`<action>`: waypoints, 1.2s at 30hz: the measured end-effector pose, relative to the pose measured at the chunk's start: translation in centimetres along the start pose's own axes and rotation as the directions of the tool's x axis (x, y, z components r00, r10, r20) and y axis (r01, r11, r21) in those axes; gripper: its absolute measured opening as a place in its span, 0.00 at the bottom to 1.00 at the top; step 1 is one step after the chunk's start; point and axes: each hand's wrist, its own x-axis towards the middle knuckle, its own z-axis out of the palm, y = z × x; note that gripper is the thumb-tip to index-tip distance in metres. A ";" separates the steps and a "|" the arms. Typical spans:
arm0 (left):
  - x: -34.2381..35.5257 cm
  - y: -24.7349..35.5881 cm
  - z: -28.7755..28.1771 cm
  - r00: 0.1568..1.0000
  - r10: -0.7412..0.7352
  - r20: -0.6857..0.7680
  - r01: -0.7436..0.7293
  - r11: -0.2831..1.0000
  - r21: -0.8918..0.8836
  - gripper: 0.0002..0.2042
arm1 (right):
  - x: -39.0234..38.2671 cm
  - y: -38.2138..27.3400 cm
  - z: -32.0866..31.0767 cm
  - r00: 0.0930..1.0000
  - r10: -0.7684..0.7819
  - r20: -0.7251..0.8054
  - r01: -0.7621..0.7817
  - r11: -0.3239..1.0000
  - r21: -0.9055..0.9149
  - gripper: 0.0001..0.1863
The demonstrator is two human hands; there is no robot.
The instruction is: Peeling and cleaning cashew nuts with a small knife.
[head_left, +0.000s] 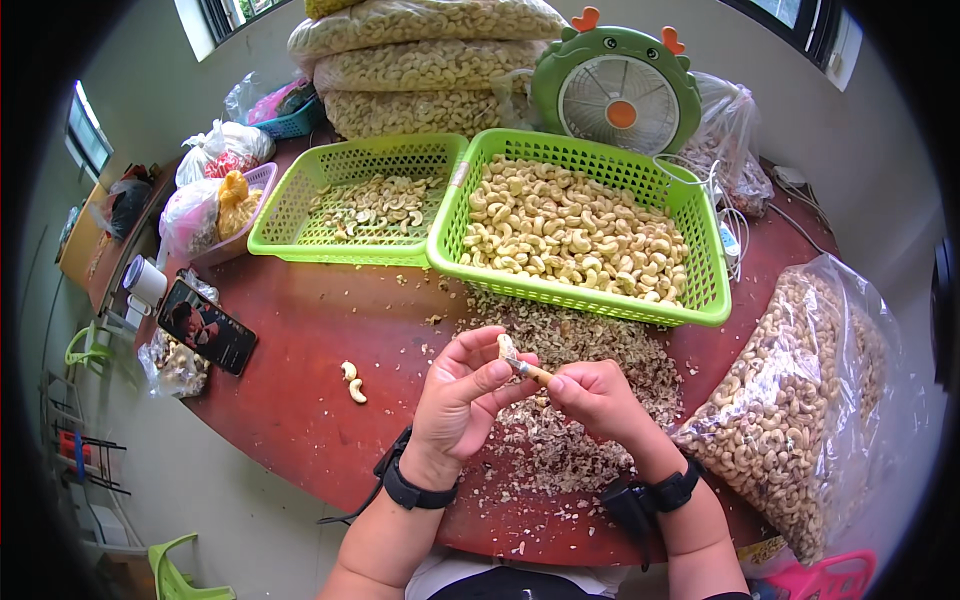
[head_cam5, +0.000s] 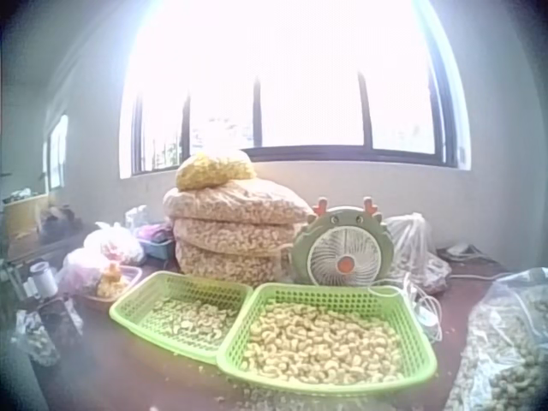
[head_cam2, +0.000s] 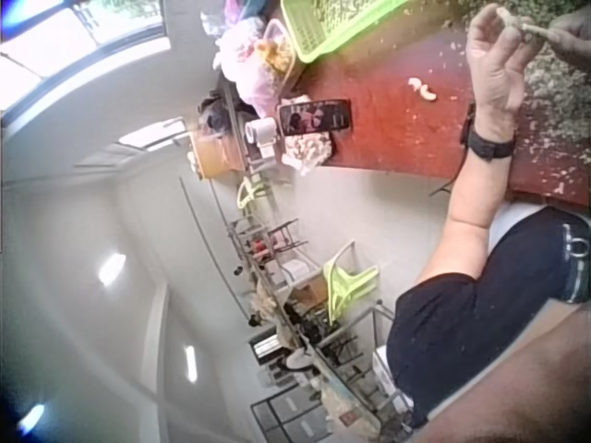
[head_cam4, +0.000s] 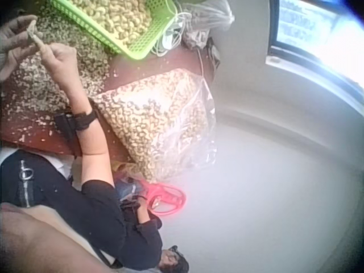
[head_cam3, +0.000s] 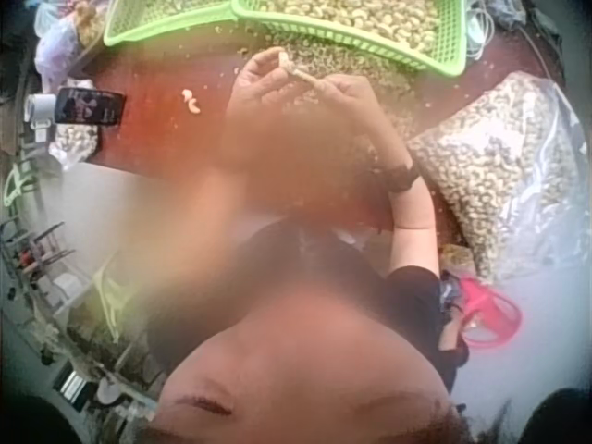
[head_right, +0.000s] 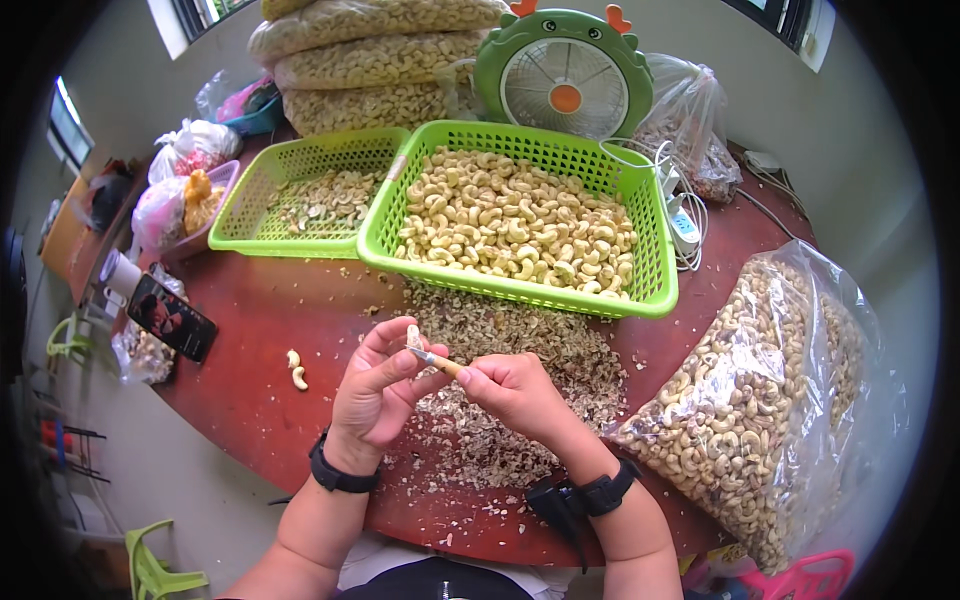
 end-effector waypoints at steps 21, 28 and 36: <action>-0.4 -0.7 0.3 0.991 0.120 -0.054 -0.115 0.990 0.086 0.12 | 0.3 1.2 0.4 0.999 -0.014 -0.033 0.013 0.999 -0.036 0.18; -0.5 -1.1 0.4 0.979 0.199 -0.043 -0.190 0.967 0.168 0.12 | 0.4 1.4 0.5 0.999 -0.018 -0.029 0.017 0.999 -0.034 0.19; -0.4 -1.2 0.4 0.985 0.169 -0.041 -0.160 0.974 0.162 0.13 | 0.4 1.8 0.5 1.000 0.011 -0.021 -0.010 1.000 0.022 0.20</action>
